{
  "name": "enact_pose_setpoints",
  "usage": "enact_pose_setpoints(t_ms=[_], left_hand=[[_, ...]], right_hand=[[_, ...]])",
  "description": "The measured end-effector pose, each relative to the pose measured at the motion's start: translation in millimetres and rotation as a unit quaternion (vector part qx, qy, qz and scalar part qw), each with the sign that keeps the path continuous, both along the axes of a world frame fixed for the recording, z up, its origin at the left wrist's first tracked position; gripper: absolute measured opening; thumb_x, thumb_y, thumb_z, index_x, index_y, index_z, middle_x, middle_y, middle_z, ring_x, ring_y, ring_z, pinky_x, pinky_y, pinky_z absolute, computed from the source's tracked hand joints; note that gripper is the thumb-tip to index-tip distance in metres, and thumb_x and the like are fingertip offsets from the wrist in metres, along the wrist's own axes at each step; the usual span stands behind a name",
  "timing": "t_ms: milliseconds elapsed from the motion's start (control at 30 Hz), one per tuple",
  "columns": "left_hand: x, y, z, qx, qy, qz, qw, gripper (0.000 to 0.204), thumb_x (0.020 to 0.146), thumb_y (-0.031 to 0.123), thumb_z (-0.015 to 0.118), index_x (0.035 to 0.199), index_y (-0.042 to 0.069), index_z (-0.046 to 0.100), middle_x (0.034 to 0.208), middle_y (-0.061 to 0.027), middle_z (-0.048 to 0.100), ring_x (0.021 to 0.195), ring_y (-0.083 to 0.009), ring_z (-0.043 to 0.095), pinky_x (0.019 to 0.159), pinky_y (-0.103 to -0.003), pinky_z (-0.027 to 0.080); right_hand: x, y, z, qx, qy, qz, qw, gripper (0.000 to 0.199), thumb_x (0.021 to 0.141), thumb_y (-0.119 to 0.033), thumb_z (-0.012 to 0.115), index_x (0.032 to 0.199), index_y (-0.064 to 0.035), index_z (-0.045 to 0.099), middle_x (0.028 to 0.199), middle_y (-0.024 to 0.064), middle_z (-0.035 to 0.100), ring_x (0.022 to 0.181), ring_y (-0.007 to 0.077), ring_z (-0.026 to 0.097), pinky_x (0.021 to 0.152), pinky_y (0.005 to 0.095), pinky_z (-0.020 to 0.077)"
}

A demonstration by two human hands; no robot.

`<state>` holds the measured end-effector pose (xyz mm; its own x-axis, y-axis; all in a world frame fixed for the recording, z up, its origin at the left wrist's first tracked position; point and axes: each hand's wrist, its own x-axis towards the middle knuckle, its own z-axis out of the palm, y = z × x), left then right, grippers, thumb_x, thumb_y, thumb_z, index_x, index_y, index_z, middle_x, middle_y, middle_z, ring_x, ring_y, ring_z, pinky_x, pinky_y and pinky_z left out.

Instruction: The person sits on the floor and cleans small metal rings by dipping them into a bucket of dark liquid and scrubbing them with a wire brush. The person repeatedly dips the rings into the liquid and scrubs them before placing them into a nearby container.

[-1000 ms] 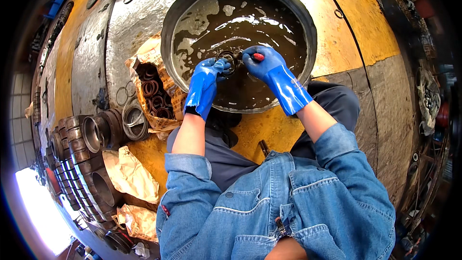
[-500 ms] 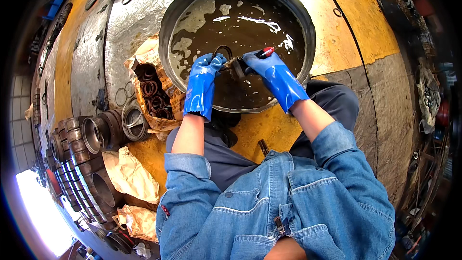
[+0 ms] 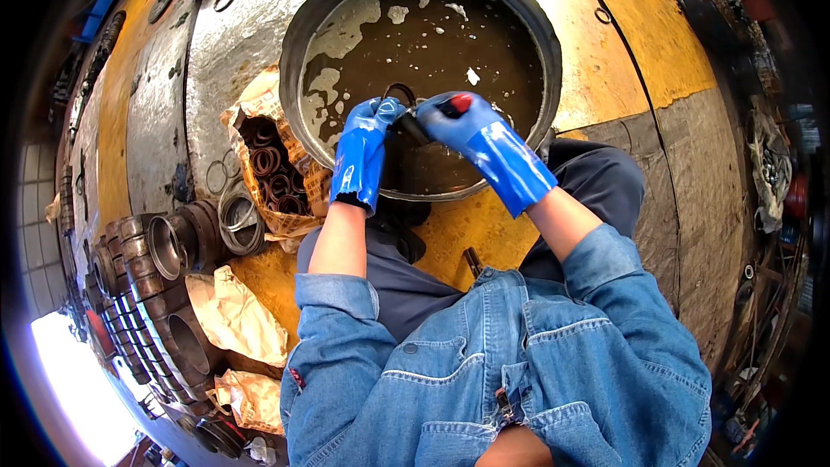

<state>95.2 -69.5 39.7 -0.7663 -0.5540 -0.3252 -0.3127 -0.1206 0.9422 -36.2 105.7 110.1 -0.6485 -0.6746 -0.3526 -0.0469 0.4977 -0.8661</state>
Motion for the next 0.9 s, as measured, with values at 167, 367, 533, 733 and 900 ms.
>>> enact_pose_setpoints(t_ms=[167, 367, 533, 733, 900], left_hand=[[-9.4, -0.2, -12.0, 0.036, 0.032, -0.004, 0.999, 0.037, 0.108, 0.037, 0.072, 0.124, 0.004, 0.077, 0.114, -0.0059, 0.081, 0.104, -0.0158, 0.074, 0.095, -0.034, 0.055], [-11.0, -0.3, -12.5, 0.025, 0.023, 0.017, 0.999, 0.035, 0.105, 0.035, 0.076, 0.116, 0.003, 0.08, 0.107, -0.0056, 0.081, 0.097, -0.0162, 0.074, 0.091, -0.035, 0.057], [-29.1, -1.1, -9.8, -0.451, -0.039, -0.097, 0.887, 0.029, 0.097, 0.025, 0.082, 0.119, 0.006, 0.08, 0.102, -0.0109, 0.08, 0.091, -0.0198, 0.075, 0.083, -0.037, 0.061], [-31.0, 12.9, -23.1, -0.405, 0.12, -0.039, 0.906, 0.032, 0.092, 0.023, 0.08, 0.122, 0.011, 0.081, 0.124, -0.0108, 0.081, 0.11, -0.0306, 0.078, 0.09, -0.041, 0.065], [-24.3, -11.4, -23.0, -0.642, 0.126, 0.022, 0.756, 0.012, 0.09, 0.02, 0.074, 0.096, 0.012, 0.079, 0.11, -0.0096, 0.079, 0.105, -0.0329, 0.077, 0.083, -0.041, 0.062]], right_hand=[[-15.2, -12.0, -18.6, 0.088, 0.128, 0.033, 0.987, 0.033, 0.096, -0.042, 0.068, 0.105, -0.0143, 0.083, 0.105, 0.0154, 0.08, 0.103, 0.0377, 0.077, 0.092, 0.0463, 0.0617], [-0.2, -4.1, -26.5, 0.034, 0.182, 0.057, 0.981, 0.028, 0.095, -0.038, 0.071, 0.112, -0.019, 0.084, 0.107, 0.0127, 0.081, 0.101, 0.0373, 0.077, 0.091, 0.0452, 0.0624], [-17.3, 28.9, -60.0, -0.05, 0.354, -0.023, 0.934, 0.021, 0.094, -0.033, 0.076, 0.106, -0.0178, 0.082, 0.103, 0.0139, 0.08, 0.096, 0.0378, 0.077, 0.086, 0.0481, 0.0624], [-12.4, 63.3, -89.6, -0.142, 0.432, 0.034, 0.89, 0.016, 0.096, -0.018, 0.077, 0.109, -0.0104, 0.081, 0.102, 0.0174, 0.08, 0.093, 0.0376, 0.078, 0.084, 0.0442, 0.0625], [-13.6, 66.3, -101.2, -0.125, 0.431, 0.013, 0.894, 0.017, 0.096, -0.018, 0.077, 0.108, -0.0067, 0.081, 0.101, 0.0174, 0.08, 0.095, 0.0366, 0.079, 0.087, 0.0416, 0.0622]])
